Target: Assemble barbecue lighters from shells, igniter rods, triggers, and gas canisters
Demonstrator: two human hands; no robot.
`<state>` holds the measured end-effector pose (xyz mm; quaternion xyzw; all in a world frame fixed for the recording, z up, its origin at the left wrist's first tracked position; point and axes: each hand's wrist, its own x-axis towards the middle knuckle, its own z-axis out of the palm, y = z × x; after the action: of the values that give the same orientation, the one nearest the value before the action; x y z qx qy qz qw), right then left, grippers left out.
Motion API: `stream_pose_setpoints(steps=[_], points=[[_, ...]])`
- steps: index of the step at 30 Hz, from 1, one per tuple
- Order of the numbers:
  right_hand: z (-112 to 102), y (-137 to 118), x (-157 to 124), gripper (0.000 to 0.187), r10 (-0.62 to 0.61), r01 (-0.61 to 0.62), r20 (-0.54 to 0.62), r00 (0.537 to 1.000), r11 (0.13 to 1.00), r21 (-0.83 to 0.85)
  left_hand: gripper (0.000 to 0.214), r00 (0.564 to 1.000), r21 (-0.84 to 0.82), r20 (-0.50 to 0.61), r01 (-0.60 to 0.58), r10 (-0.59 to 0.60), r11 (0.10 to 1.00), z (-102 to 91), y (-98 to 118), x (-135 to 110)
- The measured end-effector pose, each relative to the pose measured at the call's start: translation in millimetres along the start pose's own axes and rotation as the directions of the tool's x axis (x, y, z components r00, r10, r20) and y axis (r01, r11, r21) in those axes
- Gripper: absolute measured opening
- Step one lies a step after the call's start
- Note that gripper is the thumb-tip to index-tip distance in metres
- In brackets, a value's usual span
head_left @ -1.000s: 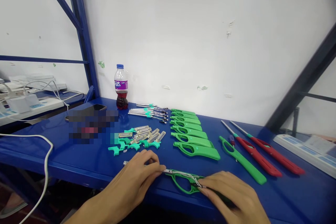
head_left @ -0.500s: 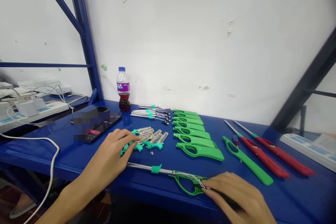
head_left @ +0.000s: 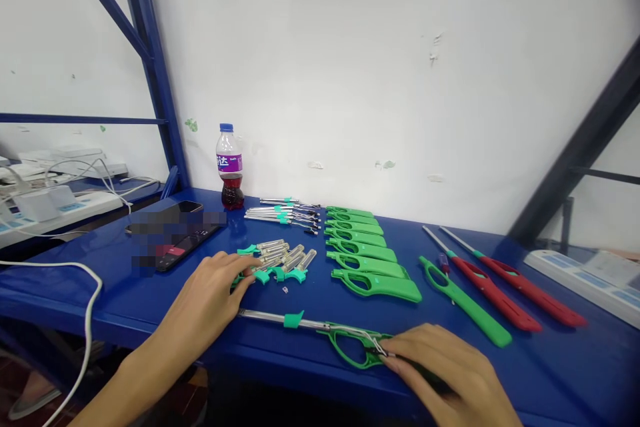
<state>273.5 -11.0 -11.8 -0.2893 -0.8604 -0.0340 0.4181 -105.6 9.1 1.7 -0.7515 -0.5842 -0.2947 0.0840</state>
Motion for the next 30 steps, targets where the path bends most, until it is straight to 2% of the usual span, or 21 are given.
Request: stream_pose_setpoints(steps=[3, 6, 9, 13, 16, 20, 30], points=[[0, 0, -3, 0.013, 0.011, -0.011, 0.003, 1.000, 1.000, 0.014, 0.028, 0.994, -0.005, -0.096, -0.045, 0.045, 0.999, -9.8, 14, -5], [1, -1, -5, 0.012, 0.023, -0.024, 0.017, 1.000, 0.999, 0.025, 0.016, 0.933, -0.065, -0.270, -0.264, 0.238, 0.962, -16.6, 46, -8], [1, -1, -4, 0.011, 0.041, -0.042, 0.050, 0.998, 0.999, 0.024, 0.024, 0.910, -0.140, -0.207, -0.392, 0.360, 0.909, -8.5, 81, -9], [2, -1, -3, 0.012, 0.056, -0.059, 0.082, 0.995, 0.998, 0.033, 0.042, 0.916, -0.135, -0.024, -0.401, 0.401, 0.906, 17.9, 110, -14], [2, -1, -3, 0.013, 0.067, -0.071, 0.079, 0.995, 0.996, 0.047, 0.042, 0.913, -0.095, 0.049, -0.399, 0.404, 0.912, 31.6, 117, -18], [3, -1, -2, 0.012, 0.063, -0.067, 0.071, 0.996, 0.996, 0.052, 0.036, 0.902, -0.128, 0.127, -0.398, 0.413, 0.908, 36.6, 118, -19], [3, -1, -1, 0.012, 0.068, -0.073, 0.073, 0.995, 0.996, 0.059, 0.021, 0.913, -0.195, 0.117, -0.365, 0.391, 0.910, 46.4, 117, -15]])
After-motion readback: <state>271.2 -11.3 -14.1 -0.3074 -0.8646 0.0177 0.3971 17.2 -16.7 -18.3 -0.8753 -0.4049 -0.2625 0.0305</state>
